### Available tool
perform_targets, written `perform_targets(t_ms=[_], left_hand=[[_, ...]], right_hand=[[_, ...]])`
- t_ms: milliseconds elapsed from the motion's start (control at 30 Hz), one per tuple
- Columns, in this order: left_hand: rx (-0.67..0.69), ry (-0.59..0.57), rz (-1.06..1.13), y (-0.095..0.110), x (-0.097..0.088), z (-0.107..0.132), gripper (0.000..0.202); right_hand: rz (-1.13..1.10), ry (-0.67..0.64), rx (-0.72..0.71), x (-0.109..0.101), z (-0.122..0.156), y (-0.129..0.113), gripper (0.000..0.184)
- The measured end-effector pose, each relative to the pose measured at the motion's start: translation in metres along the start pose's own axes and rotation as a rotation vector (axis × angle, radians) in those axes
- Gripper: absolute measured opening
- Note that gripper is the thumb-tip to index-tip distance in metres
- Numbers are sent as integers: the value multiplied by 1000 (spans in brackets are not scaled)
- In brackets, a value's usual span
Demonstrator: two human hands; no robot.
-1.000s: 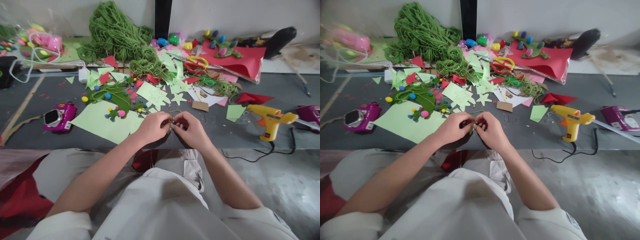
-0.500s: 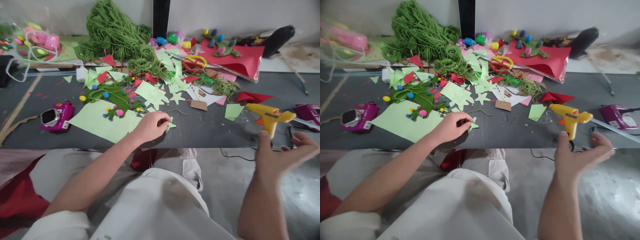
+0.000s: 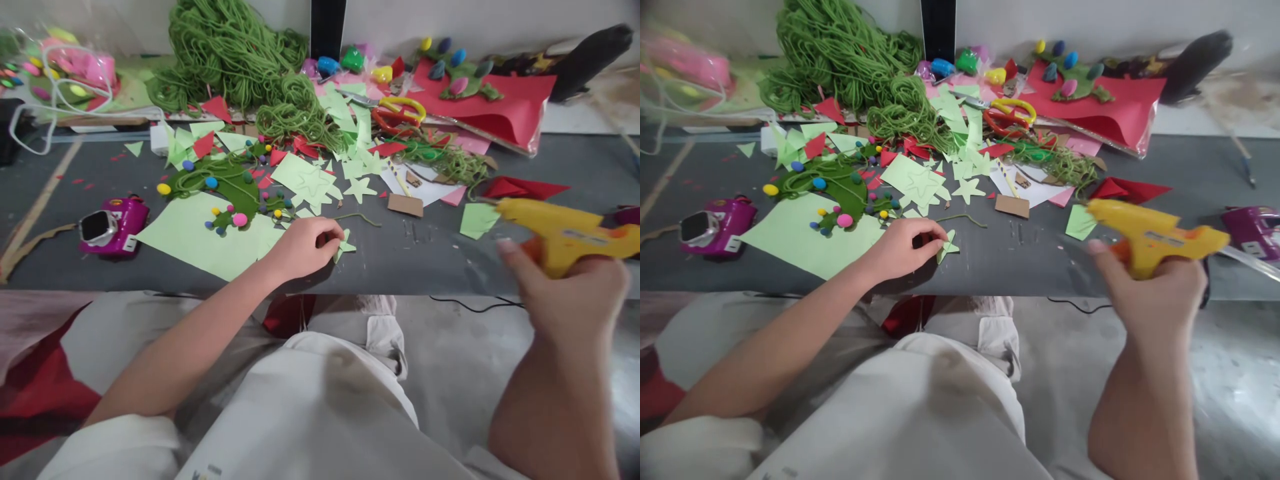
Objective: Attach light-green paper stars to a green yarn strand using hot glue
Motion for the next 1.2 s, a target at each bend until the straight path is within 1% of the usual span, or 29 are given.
perform_targets(t_ms=[67,100,133,167,200,267,333,433,667,967,1200], left_hand=[[-7,-1,7,-1,-1,0,12],[-9,0,9,-1,-1,0,11],[-10,-1,10,-1,-1,0,11],[-9,-5,9,-2,-1,0,11],[-7,-9,7,-2,-2,0,11],[-7,-15,3,-3,-2,1,11],[-5,-18,-4,-4,-2,1,10],[-3,-11,-19,-5,-1,1,9],[-41,-38,-34,-4,-1,1,9],[-39,-55,-50,-3,-2,1,9],[-53,-52,-52,-3,-2,1,9]], right_hand=[[-80,-151,57,1,19,-33,34],[-107,-247,67,5,27,-48,34],[-121,-374,59,11,35,-63,34],[-121,-484,38,17,41,-75,34],[-113,-557,-2,23,46,-85,34],[-68,-629,-97,33,51,-98,30],[-23,-633,-178,39,51,-103,26],[27,-625,-245,42,51,-103,22],[54,-623,-249,43,49,-101,20],[37,-636,-276,43,48,-104,16],[39,-636,-384,42,48,-108,20]])
Point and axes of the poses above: each hand's wrist, its own z-axis away from the middle knuckle, its own x-axis out of the palm, y = z × x, the point moved 3 cm from there along -z, towards the middle knuckle, and after that the axes turned 4 degrees about x, right-handed, at the moved point
